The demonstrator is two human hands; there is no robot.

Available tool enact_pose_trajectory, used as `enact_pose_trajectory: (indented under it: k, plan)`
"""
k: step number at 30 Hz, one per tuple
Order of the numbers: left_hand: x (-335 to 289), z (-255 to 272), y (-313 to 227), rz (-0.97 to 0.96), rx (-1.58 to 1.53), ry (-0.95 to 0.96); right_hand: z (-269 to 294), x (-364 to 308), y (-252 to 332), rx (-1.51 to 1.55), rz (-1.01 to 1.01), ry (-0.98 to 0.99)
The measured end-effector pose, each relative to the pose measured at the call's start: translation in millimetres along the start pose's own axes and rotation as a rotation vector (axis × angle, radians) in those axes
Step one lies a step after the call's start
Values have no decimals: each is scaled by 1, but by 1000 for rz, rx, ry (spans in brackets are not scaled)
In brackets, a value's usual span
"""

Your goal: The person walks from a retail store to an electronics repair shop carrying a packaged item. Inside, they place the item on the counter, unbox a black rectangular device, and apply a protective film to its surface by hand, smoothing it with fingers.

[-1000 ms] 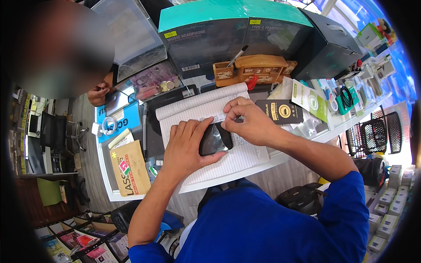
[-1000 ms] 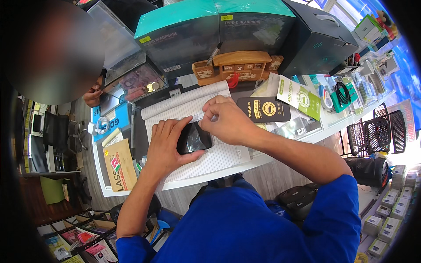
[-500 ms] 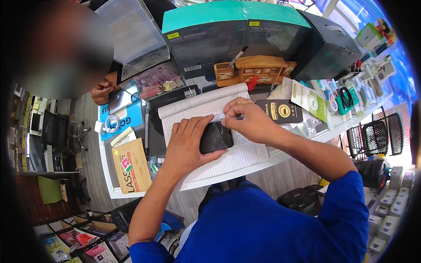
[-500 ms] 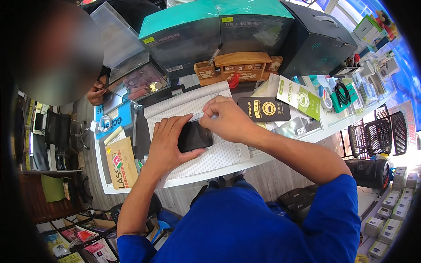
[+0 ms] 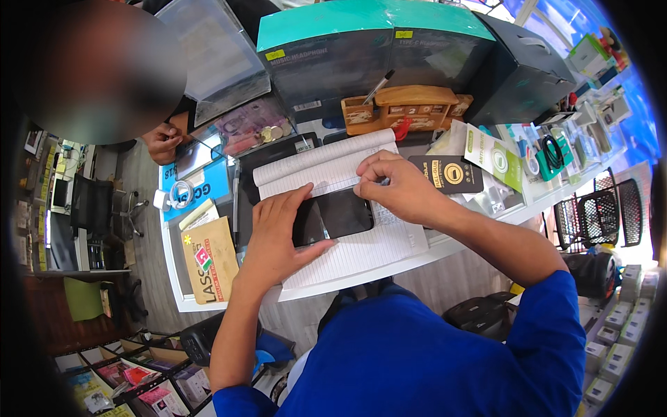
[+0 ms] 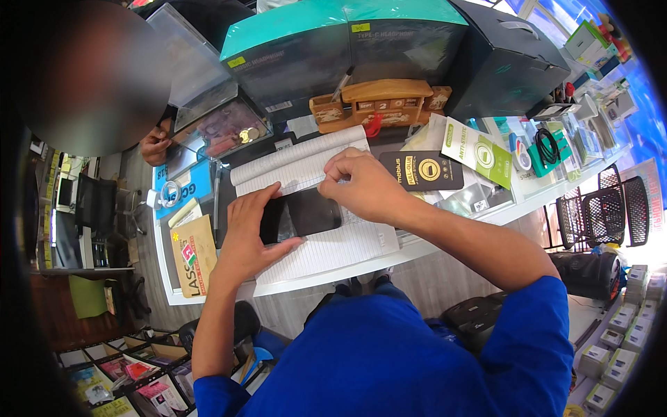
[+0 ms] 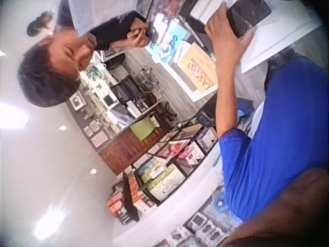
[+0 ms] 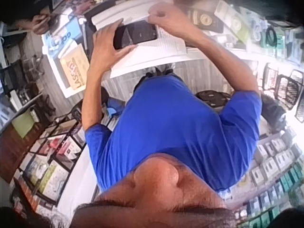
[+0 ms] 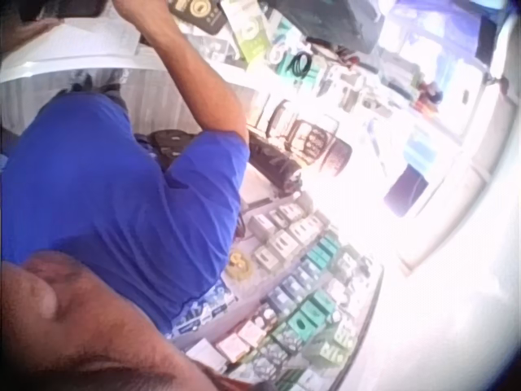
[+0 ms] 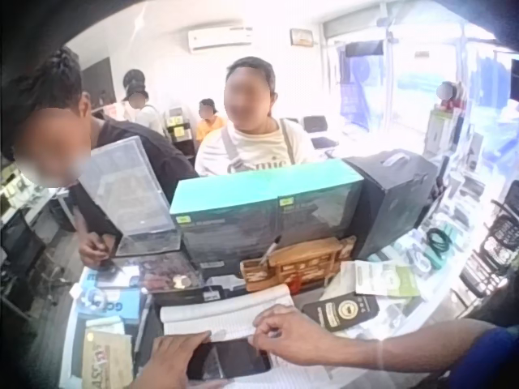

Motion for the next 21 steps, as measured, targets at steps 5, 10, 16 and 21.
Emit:
enact_pose_trajectory:
  k: [5, 10, 16, 21]
  plan:
    - [-4, 1, 6, 15, -53, 3, -2, -2, 10, 12, -16, 26]
    - [-4, 1, 6, -19, -52, -36, -2, 0, 9, 56, -35, 42]
    - [-5, -3, 10, -10, -47, -17, -3, 1, 13, 31, -22, 38]
    - [-6, -2, 8, -15, -46, -26, -5, -2, 13, 62, -73, 75]
Point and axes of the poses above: each hand's wrist, its own x-axis towards the middle knuckle, its own z-axis out of the back of the hand, y = z × x, the point moved 4 cm from there along x, towards the middle knuckle, and after that the axes turned 3 degrees about -y, right-handed, at the moved point
